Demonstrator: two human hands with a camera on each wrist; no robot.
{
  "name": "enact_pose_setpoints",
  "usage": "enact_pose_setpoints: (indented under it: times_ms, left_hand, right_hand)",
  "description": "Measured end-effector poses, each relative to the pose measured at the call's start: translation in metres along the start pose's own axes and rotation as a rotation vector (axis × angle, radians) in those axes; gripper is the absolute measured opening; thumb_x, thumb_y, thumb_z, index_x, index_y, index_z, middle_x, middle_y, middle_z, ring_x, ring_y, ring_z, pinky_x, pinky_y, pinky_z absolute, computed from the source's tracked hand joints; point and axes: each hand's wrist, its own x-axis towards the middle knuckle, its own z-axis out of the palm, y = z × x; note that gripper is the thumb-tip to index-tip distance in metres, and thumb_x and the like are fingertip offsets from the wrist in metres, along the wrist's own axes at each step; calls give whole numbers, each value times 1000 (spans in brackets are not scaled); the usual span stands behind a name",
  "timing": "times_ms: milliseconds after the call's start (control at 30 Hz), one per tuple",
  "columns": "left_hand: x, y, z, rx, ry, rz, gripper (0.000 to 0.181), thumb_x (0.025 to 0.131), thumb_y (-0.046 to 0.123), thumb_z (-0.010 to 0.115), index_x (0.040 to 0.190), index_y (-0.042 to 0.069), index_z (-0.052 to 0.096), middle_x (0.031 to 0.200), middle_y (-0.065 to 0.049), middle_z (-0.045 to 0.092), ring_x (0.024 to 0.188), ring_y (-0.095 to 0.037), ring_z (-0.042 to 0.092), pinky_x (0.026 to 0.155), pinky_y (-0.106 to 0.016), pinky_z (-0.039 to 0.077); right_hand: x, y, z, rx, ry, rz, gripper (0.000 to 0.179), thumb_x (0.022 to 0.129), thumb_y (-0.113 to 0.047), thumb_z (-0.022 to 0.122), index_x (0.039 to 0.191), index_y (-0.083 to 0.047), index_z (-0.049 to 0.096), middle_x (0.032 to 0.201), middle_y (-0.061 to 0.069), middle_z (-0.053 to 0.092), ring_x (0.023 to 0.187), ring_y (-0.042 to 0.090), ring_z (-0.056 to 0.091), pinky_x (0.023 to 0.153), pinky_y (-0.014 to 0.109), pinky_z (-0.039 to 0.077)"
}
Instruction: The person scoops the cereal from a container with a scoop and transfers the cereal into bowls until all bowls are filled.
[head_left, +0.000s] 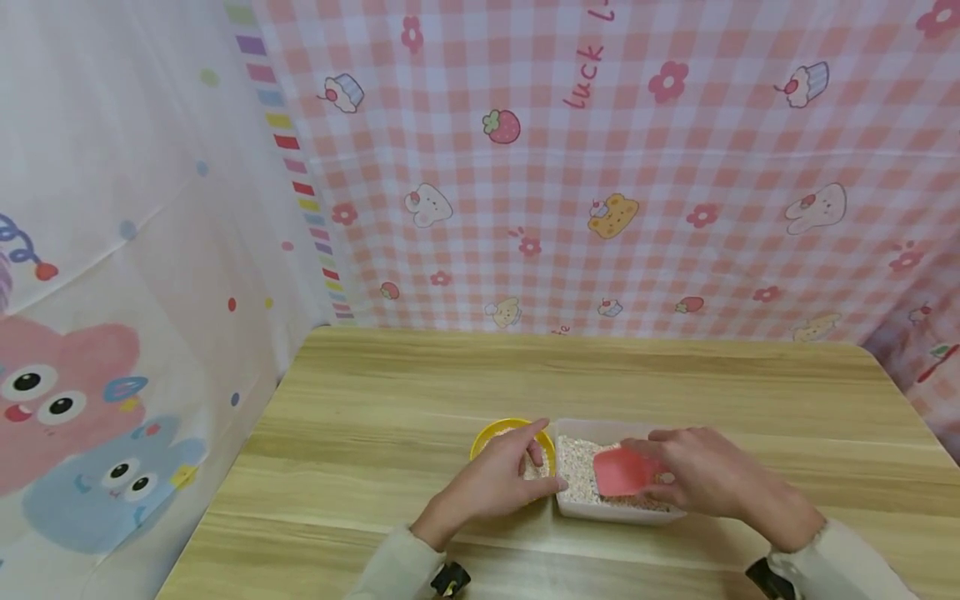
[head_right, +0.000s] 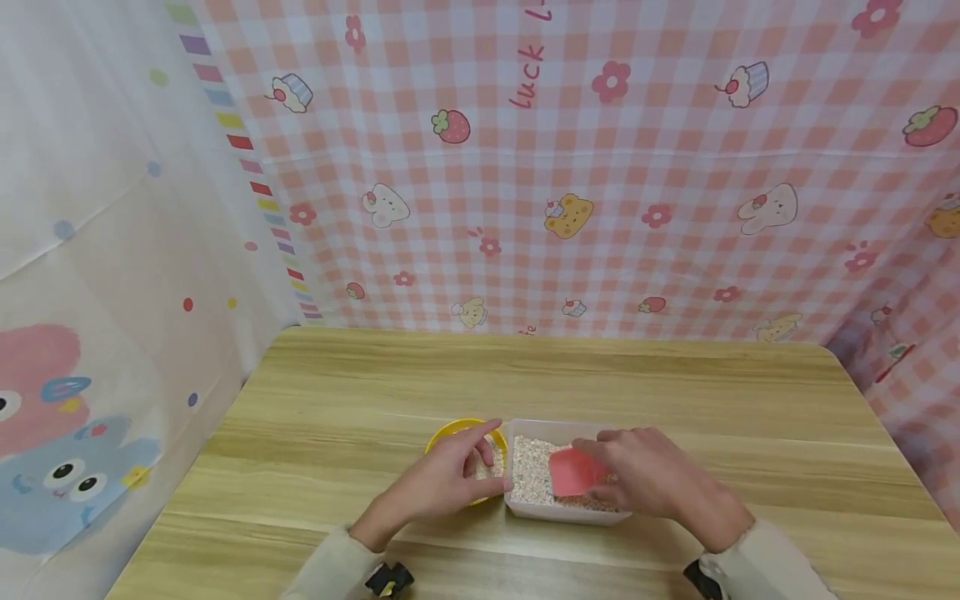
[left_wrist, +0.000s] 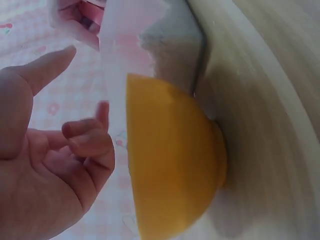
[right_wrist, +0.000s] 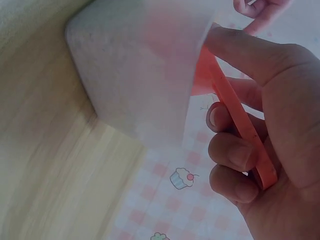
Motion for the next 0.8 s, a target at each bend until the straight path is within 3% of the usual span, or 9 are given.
enact_pose_setpoints:
  times_ms: [100, 300, 433, 567, 700, 800]
  left_hand:
    - [3, 4, 3, -5, -60, -12, 91, 83, 37, 81, 153, 3, 33, 88, 5, 59, 63, -2, 46, 61, -19, 43]
    - [8, 9, 6, 14, -128, -29, 103, 78, 35, 85, 156, 3, 25, 80, 8, 59, 63, -2, 46, 65, -18, 43]
    - [10, 11, 8, 10, -154, -63, 110, 76, 34, 86, 157, 3, 18, 78, 9, 59, 63, -3, 47, 65, -19, 43]
    - [12, 12, 8, 10, -157, -84, 112, 76, 32, 87, 157, 3, 16, 77, 10, 59, 64, -3, 49, 66, -19, 44]
    - [14, 13, 8, 17, -159, -87, 111, 77, 31, 87, 157, 3, 16, 76, 10, 59, 64, -3, 50, 64, -19, 44]
    - [16, 13, 9, 8, -166, -101, 111, 76, 29, 87, 158, 4, 16, 75, 9, 59, 63, -4, 50, 62, -19, 43]
  right_hand:
    - [1, -1, 2, 28, -20, 13, 57, 77, -37, 83, 124, -8, 69, 95, 3, 71, 63, -1, 49, 56, 26, 45]
    - [5, -2, 6, 104, -11, -9, 53, 78, -33, 83, 122, -6, 70, 96, 1, 72, 68, 1, 50, 58, 24, 43]
    - [8, -2, 10, 156, -5, -17, 48, 80, -28, 81, 120, -3, 70, 92, 0, 72, 69, 0, 48, 59, 22, 41]
    - [10, -6, 14, 188, 5, -7, 44, 82, -27, 79, 117, -2, 70, 96, 1, 73, 75, 1, 54, 63, 25, 47]
    - [12, -13, 17, 238, 7, 38, 42, 83, -27, 79, 114, 0, 71, 95, 0, 72, 77, 3, 55, 66, 27, 49]
    - [13, -20, 18, 302, -15, 116, 41, 83, -26, 78, 114, 1, 70, 91, -2, 68, 71, 4, 50, 60, 23, 43]
